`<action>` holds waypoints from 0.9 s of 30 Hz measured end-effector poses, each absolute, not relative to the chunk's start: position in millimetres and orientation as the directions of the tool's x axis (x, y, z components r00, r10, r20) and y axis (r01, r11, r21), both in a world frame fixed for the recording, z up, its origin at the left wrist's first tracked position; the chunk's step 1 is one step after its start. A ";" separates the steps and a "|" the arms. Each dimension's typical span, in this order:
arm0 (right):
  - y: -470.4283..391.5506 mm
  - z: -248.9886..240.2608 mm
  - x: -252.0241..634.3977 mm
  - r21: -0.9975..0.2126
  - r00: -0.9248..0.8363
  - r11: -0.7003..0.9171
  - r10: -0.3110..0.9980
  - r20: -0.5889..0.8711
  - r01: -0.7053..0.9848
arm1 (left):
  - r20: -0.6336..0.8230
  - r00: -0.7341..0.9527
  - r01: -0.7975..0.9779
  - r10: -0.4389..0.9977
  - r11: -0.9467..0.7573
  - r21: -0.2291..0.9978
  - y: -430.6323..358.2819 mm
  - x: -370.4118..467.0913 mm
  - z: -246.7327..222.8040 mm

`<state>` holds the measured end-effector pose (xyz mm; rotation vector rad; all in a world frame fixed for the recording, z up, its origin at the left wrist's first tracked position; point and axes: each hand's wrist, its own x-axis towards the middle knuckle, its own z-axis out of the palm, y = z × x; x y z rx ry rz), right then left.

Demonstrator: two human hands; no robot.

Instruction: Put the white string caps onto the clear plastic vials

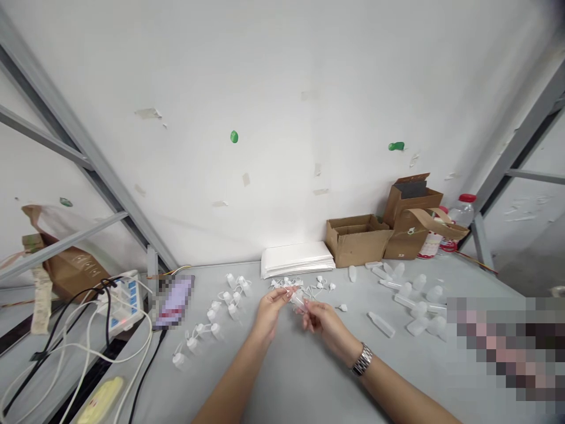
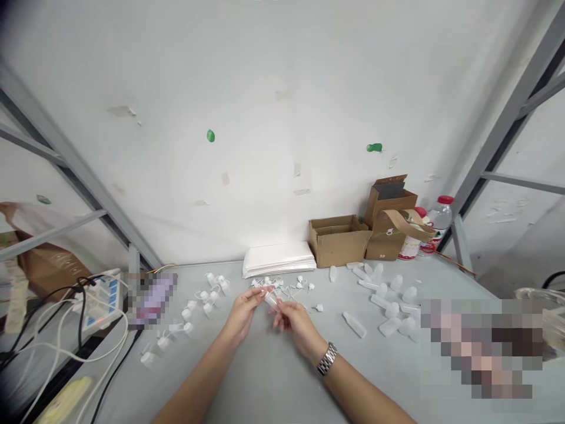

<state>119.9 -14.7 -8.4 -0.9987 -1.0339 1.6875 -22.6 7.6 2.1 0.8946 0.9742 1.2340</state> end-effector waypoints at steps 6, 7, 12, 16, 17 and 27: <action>-10.5 -15.5 118.8 -0.977 -0.218 -0.171 0.966 -0.140 -0.130 | -0.057 0.002 -0.275 0.998 0.056 0.960 6.0 -21.4 6.9; -10.1 -15.8 118.2 -0.987 -0.177 -0.125 0.979 -0.106 -0.099 | -0.056 -0.009 -0.275 0.998 0.051 0.960 6.3 -21.2 6.1; -12.7 -9.6 120.8 -0.981 -0.287 -0.163 0.950 -0.126 -0.108 | -0.027 0.079 -0.293 0.997 0.049 0.955 7.4 -23.0 4.2; -15.5 -3.3 124.0 -0.961 -0.370 -0.212 0.919 -0.134 -0.177 | -0.028 0.113 -0.251 0.993 0.055 0.966 6.9 -24.9 10.6; -15.4 -3.0 124.0 -0.962 -0.355 -0.202 0.926 -0.126 -0.186 | -0.035 0.124 -0.222 0.992 0.063 0.973 7.0 -25.1 12.3; -6.0 -16.4 123.7 -0.998 -0.162 -0.056 0.985 -0.061 0.036 | 0.125 0.022 0.167 0.992 -0.127 0.978 12.3 -26.6 0.1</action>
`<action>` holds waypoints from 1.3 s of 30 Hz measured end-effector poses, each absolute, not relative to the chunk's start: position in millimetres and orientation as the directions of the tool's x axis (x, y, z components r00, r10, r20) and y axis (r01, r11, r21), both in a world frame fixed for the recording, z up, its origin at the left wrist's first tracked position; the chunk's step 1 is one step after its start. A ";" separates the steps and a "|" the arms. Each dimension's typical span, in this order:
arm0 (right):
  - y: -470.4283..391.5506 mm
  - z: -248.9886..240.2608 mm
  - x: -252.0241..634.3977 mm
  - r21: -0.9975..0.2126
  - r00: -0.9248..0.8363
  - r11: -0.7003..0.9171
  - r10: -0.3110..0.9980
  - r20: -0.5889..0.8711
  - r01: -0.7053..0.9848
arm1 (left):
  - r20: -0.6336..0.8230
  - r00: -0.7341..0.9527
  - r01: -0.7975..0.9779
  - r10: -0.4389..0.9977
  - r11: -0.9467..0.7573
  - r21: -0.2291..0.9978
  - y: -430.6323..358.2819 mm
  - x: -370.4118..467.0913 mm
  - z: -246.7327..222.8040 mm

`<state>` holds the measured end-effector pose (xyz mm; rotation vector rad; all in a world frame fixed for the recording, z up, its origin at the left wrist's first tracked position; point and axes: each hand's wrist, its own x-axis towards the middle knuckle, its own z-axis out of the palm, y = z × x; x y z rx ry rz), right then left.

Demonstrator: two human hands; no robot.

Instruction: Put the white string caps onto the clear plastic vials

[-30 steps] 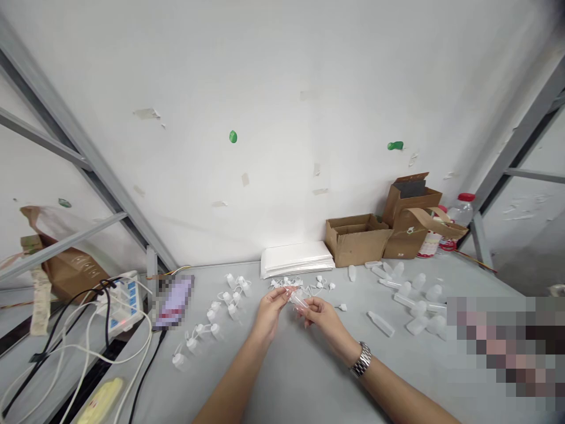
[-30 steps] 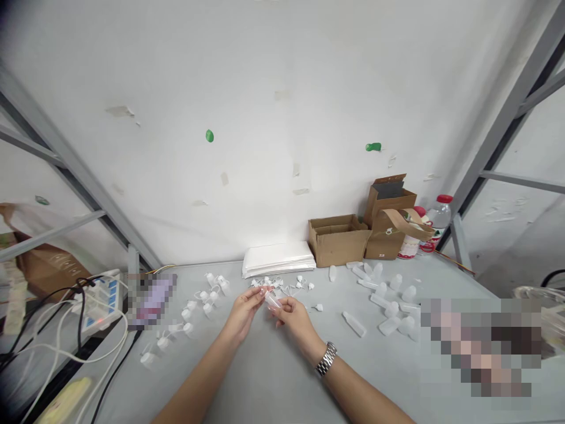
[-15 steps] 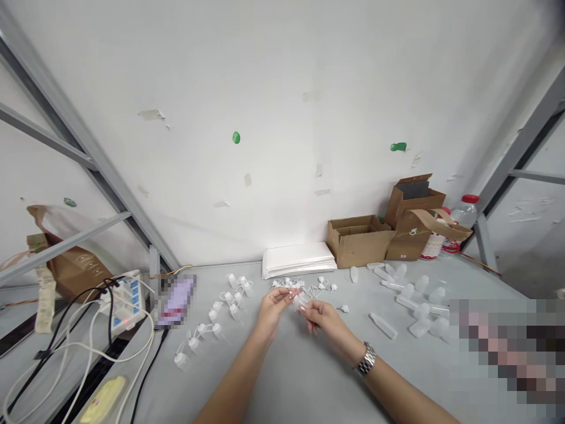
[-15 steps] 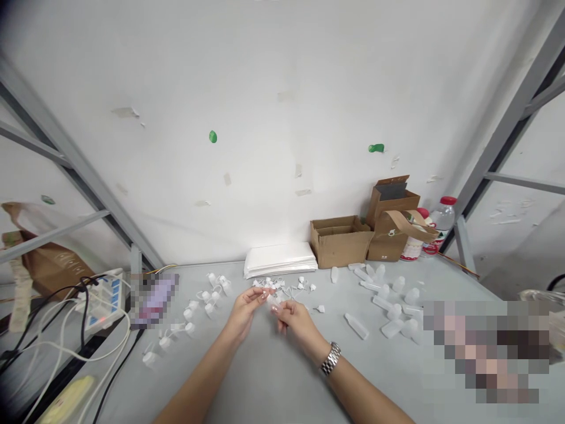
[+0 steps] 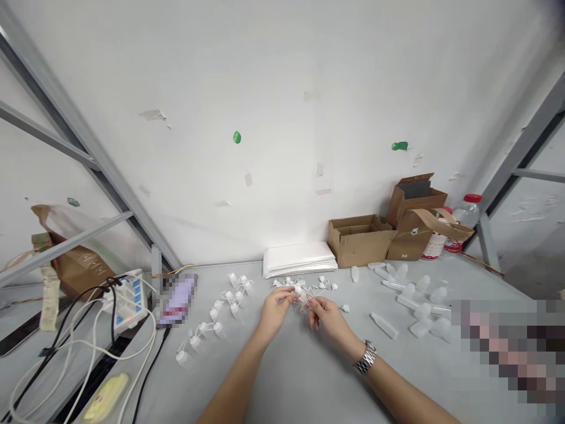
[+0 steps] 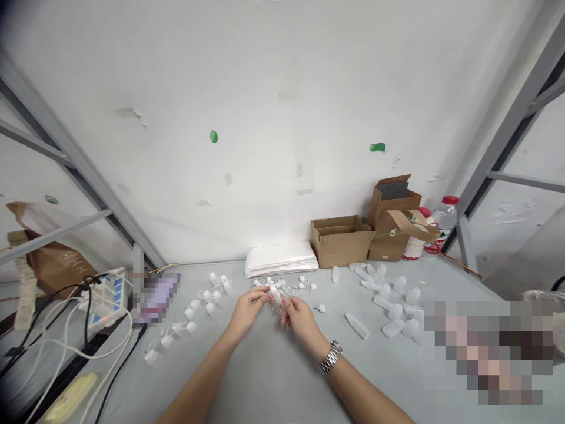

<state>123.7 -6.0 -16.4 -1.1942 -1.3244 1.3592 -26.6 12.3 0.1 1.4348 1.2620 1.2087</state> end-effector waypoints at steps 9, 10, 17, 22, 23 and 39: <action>-7.0 -13.5 130.0 -0.922 0.005 0.118 0.992 0.129 0.369 | 0.140 0.022 0.212 0.990 -0.141 0.967 6.1 -22.7 3.0; -6.7 -12.9 130.6 -0.918 0.011 0.139 0.988 0.154 0.372 | 0.122 0.016 0.192 0.992 -0.123 0.974 7.0 -23.3 2.8; -8.6 -4.2 133.1 -0.902 0.060 0.229 0.961 0.269 0.367 | -0.017 -0.064 -0.207 0.998 0.004 0.978 15.4 -32.5 3.4; -14.4 -2.8 129.9 -0.859 -0.057 0.291 0.954 0.295 0.422 | -0.091 -0.005 -0.580 0.996 0.071 0.812 16.8 -34.6 2.8; -15.4 -3.3 129.3 -0.847 -0.064 0.297 0.952 0.300 0.441 | -0.107 0.028 -0.621 0.994 0.102 0.777 16.9 -34.4 2.0; -17.8 -6.7 130.0 -0.786 -0.056 0.327 0.935 0.351 0.524 | -0.073 0.175 -0.546 0.982 0.158 0.822 11.9 -30.6 9.4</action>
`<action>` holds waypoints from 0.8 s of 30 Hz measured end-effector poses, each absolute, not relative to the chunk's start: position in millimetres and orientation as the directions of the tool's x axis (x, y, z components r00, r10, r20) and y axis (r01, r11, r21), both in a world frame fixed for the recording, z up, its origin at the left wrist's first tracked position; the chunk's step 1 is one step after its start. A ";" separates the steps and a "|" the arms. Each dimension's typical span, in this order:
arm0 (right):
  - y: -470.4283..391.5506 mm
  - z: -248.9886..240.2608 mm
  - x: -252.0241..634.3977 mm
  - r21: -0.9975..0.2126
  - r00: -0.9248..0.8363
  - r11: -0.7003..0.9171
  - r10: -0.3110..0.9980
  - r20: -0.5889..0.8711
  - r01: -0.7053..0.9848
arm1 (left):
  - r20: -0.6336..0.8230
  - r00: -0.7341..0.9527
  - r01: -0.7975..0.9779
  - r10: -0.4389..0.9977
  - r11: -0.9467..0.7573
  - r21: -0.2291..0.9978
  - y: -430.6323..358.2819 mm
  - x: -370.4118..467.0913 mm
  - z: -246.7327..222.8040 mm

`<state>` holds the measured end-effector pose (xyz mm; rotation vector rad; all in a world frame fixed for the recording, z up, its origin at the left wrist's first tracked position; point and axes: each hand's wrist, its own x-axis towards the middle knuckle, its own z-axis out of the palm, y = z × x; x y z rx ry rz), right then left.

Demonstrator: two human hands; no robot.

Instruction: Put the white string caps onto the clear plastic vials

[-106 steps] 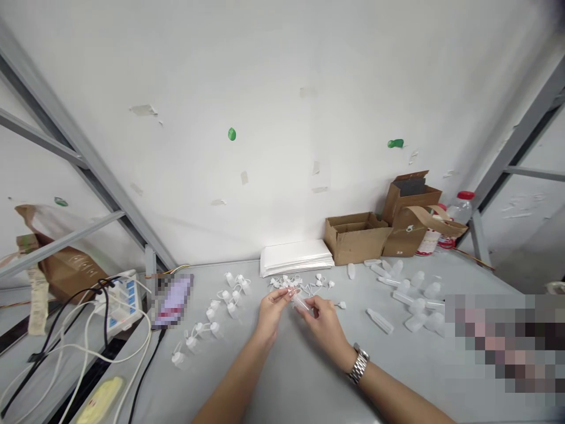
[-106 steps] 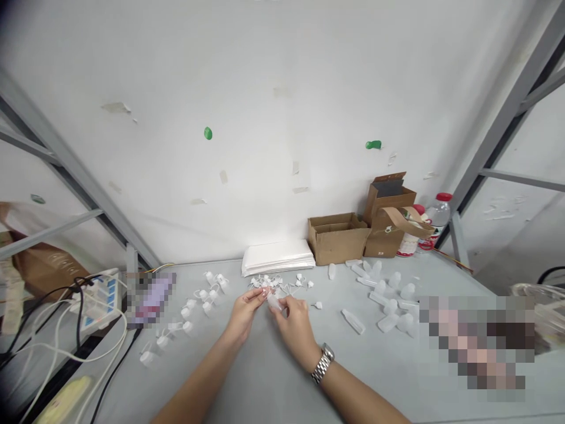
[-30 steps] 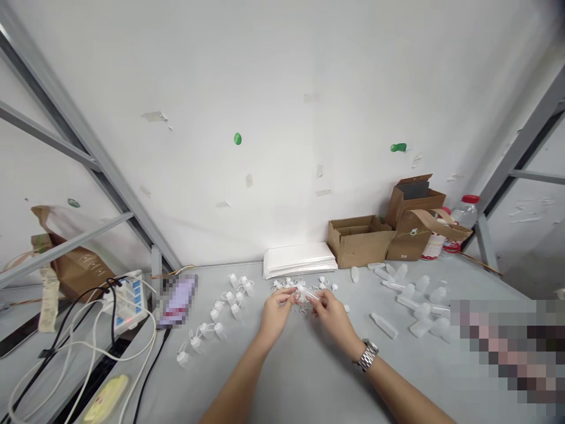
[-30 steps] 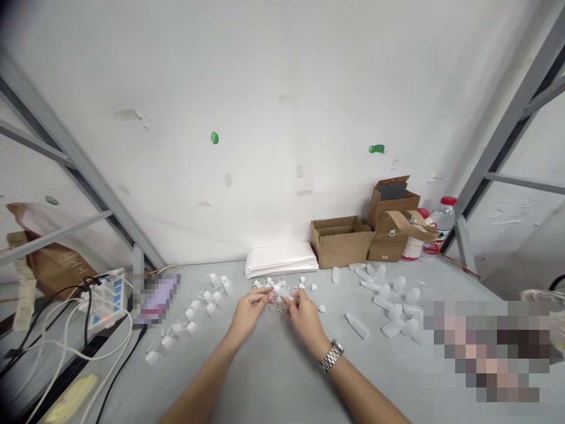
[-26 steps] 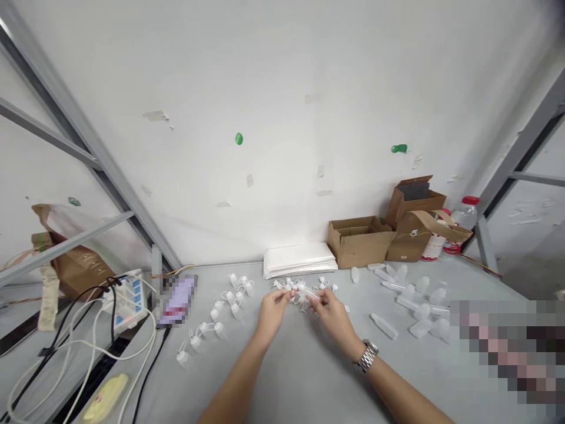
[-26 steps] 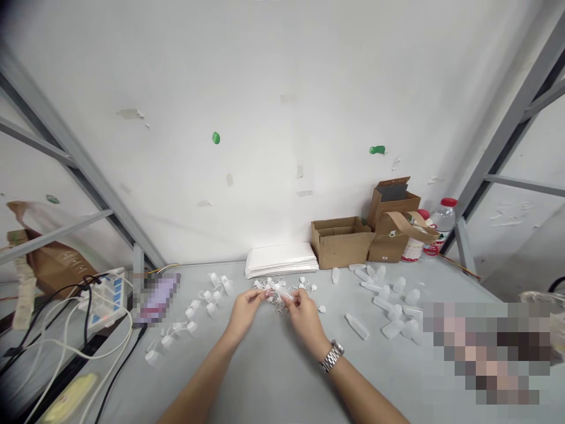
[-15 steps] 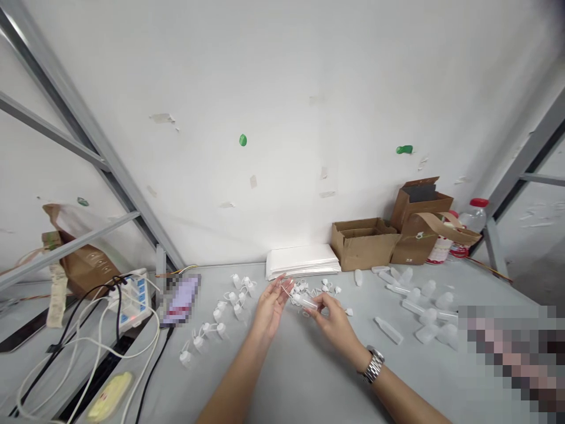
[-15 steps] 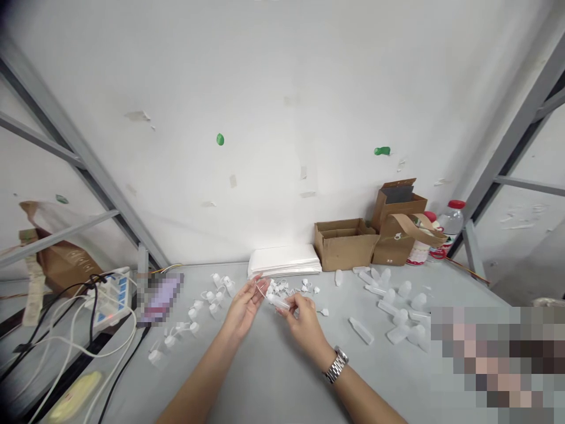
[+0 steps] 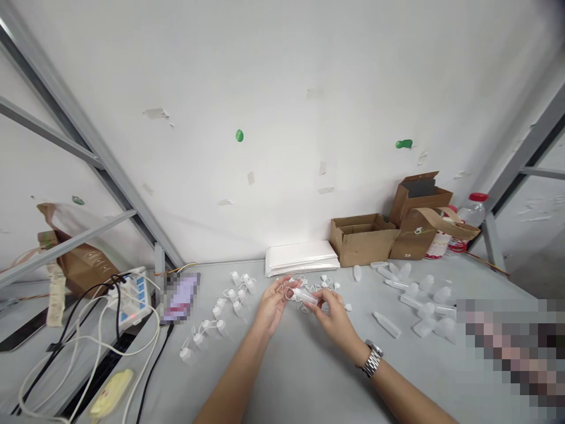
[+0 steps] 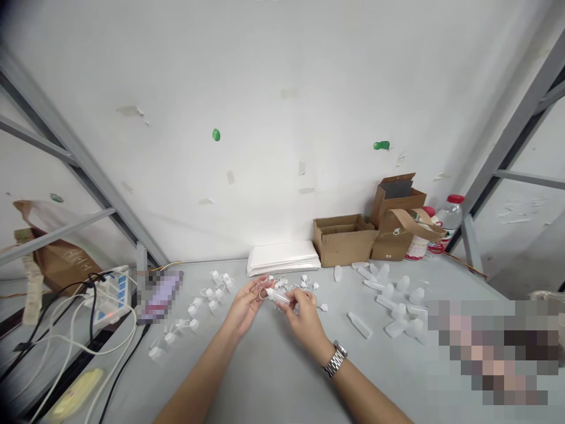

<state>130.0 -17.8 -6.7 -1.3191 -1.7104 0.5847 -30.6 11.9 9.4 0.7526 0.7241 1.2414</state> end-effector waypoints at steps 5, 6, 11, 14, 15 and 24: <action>-15.9 -8.9 130.3 -0.774 -0.073 0.338 0.932 0.356 0.536 | -0.066 0.191 -0.551 0.979 0.162 0.818 11.5 -29.5 5.7; -15.5 -9.3 130.3 -0.771 -0.076 0.341 0.930 0.359 0.538 | -0.065 0.196 -0.556 0.979 0.165 0.815 11.5 -29.2 4.9; -15.7 -8.9 130.0 -0.765 -0.087 0.339 0.932 0.351 0.548 | -0.082 0.202 -0.589 0.976 0.188 0.786 13.1 -29.3 0.5; -16.2 -8.3 130.0 -0.765 -0.093 0.333 0.936 0.340 0.552 | -0.103 0.183 -0.608 0.978 0.195 0.769 14.5 -30.2 -1.2; -16.2 -8.3 130.0 -0.764 -0.093 0.334 0.935 0.341 0.552 | -0.105 0.176 -0.610 0.979 0.192 0.769 14.7 -30.3 -1.2; -16.1 -7.6 129.1 -0.775 -0.081 0.329 0.937 0.341 0.539 | -0.092 0.179 -0.606 0.980 0.184 0.774 13.7 -30.2 1.8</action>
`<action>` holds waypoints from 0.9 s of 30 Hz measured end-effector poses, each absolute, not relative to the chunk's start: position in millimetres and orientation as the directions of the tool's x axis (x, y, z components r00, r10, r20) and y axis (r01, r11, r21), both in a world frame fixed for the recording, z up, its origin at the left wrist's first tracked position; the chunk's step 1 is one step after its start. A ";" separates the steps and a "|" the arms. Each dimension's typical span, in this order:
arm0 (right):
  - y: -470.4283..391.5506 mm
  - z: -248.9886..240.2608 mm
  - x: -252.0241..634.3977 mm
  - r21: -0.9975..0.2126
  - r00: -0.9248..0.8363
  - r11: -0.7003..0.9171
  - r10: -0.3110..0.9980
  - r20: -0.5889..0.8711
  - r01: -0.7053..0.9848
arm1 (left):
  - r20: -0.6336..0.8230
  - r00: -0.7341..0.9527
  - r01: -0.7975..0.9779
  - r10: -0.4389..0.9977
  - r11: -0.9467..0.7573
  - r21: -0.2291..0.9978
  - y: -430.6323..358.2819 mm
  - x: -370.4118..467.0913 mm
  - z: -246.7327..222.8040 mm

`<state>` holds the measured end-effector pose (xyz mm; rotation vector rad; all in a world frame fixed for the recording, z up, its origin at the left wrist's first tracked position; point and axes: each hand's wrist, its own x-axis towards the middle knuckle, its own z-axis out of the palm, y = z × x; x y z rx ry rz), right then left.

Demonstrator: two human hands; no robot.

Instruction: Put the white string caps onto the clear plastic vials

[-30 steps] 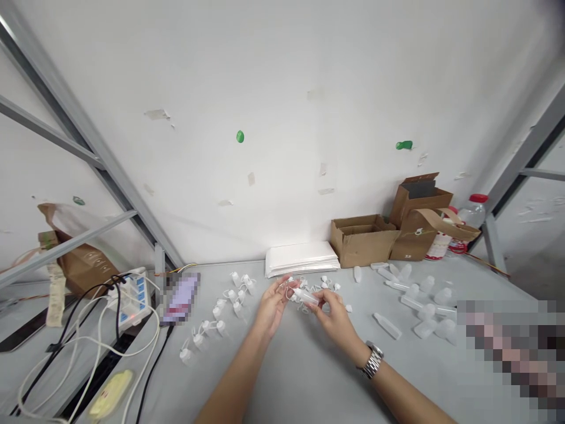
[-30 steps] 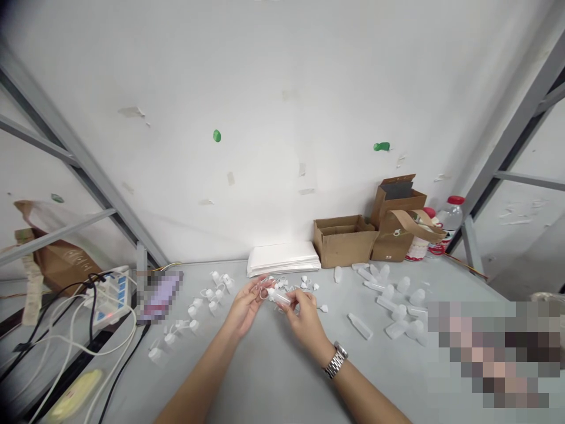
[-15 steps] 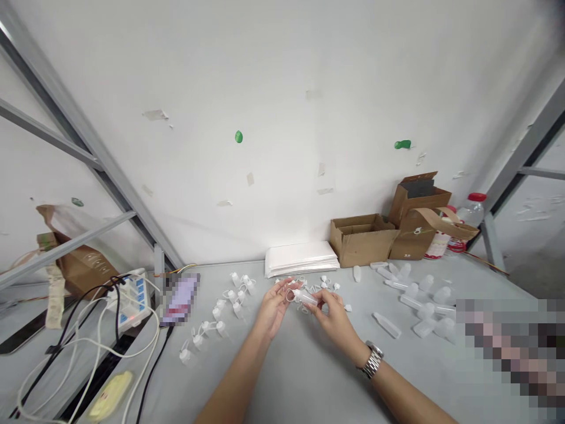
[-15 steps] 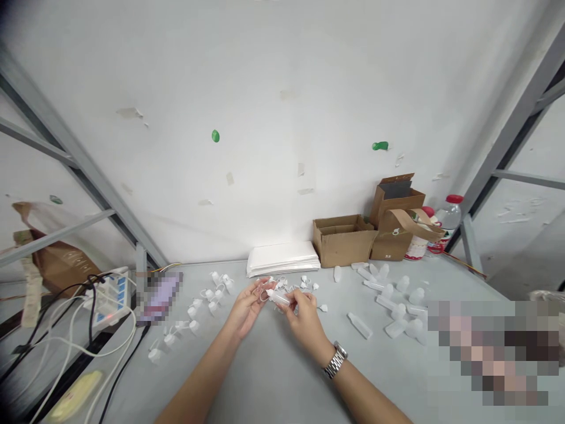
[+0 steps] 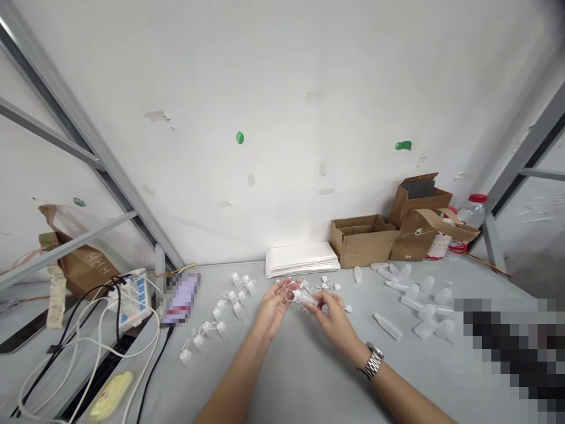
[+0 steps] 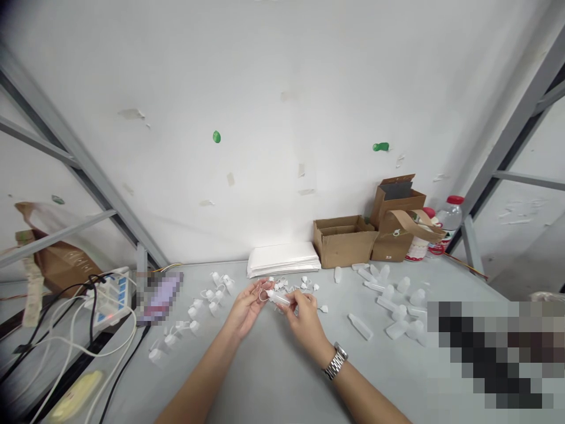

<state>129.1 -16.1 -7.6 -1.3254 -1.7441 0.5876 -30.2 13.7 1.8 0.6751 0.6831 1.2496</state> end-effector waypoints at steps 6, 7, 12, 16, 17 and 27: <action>-16.4 -6.6 129.6 -0.772 -0.106 0.331 0.939 0.328 0.543 | -0.083 0.157 -0.566 0.984 0.158 0.809 13.3 -30.7 4.0; -16.4 -6.7 129.8 -0.769 -0.106 0.331 0.939 0.328 0.547 | -0.083 0.154 -0.560 0.985 0.156 0.814 13.2 -30.7 4.2; -16.1 -6.4 130.8 -0.726 -0.127 0.379 0.917 0.378 0.574 | -0.088 0.151 -0.548 0.985 0.157 0.822 13.2 -30.4 4.2; -15.8 -4.9 133.4 -0.644 -0.157 0.446 0.876 0.455 0.621 | -0.046 0.148 -0.455 0.988 0.109 0.884 13.7 -31.2 4.2; -15.9 -4.5 134.2 -0.615 -0.166 0.457 0.866 0.471 0.642 | -0.036 0.145 -0.414 0.989 0.094 0.905 13.8 -31.6 4.4; -12.6 -10.5 137.6 -0.492 -0.235 0.492 0.837 0.494 0.719 | -0.006 0.153 -0.187 0.988 0.035 0.982 13.6 -32.5 5.8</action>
